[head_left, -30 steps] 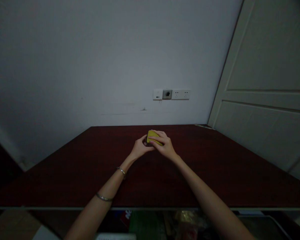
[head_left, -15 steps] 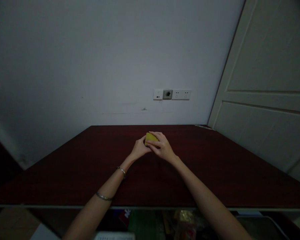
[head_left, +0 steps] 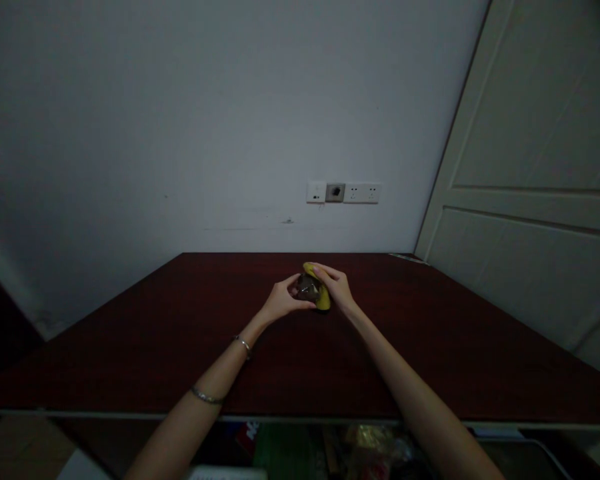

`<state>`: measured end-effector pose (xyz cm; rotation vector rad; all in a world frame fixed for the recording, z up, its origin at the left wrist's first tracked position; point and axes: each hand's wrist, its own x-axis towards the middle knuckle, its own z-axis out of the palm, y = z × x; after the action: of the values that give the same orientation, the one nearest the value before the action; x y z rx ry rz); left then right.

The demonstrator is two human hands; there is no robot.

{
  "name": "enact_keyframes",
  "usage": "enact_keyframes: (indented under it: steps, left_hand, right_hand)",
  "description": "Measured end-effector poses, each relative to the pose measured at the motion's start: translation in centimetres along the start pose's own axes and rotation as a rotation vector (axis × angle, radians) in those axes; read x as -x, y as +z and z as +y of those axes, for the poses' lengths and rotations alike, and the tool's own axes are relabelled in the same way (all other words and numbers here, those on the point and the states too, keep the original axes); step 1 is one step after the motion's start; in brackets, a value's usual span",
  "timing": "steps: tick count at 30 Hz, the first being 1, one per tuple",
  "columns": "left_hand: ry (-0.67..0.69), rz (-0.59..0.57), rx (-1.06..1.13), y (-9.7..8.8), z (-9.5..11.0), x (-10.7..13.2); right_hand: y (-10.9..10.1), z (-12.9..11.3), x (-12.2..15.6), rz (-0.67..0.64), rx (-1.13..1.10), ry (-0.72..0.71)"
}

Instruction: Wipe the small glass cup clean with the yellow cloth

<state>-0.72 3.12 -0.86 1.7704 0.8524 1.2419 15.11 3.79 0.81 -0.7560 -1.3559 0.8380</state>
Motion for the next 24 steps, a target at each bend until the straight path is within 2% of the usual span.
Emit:
enact_keyframes:
  steps: [4,7,9,12,16,18,22,24]
  left_hand:
    - [-0.057,0.047,0.211,-0.2,0.2,-0.4]
    - [-0.078,0.053,0.243,-0.5,0.7,-0.3]
    - [-0.114,0.066,0.227,-0.6,1.0,-0.2]
    - [-0.165,0.077,0.202,-0.7,0.9,-0.1]
    - [-0.187,0.032,0.177,-0.9,0.5,-0.3]
    - [-0.194,-0.033,0.151,-1.5,0.3,-0.4]
    - [-0.174,-0.276,0.159,-2.7,-0.3,-0.6]
    - [-0.107,-0.289,0.195,-2.9,-0.7,-0.6]
  right_hand:
    - [-0.4,-0.9,0.2,-0.115,-0.019,-0.049]
    - [-0.6,-1.4,0.6,-0.269,0.030,-0.137]
    - [-0.4,-1.4,0.9,-0.320,0.079,-0.191]
    - [0.0,-1.0,1.3,-0.306,0.136,-0.227]
    - [0.4,-0.4,1.3,-0.263,0.150,-0.217]
    - [0.4,-0.3,1.1,-0.247,0.140,-0.203]
    - [0.6,-0.5,0.9,-0.191,0.073,-0.105]
    - [0.8,-0.6,0.8,-0.151,0.048,-0.032]
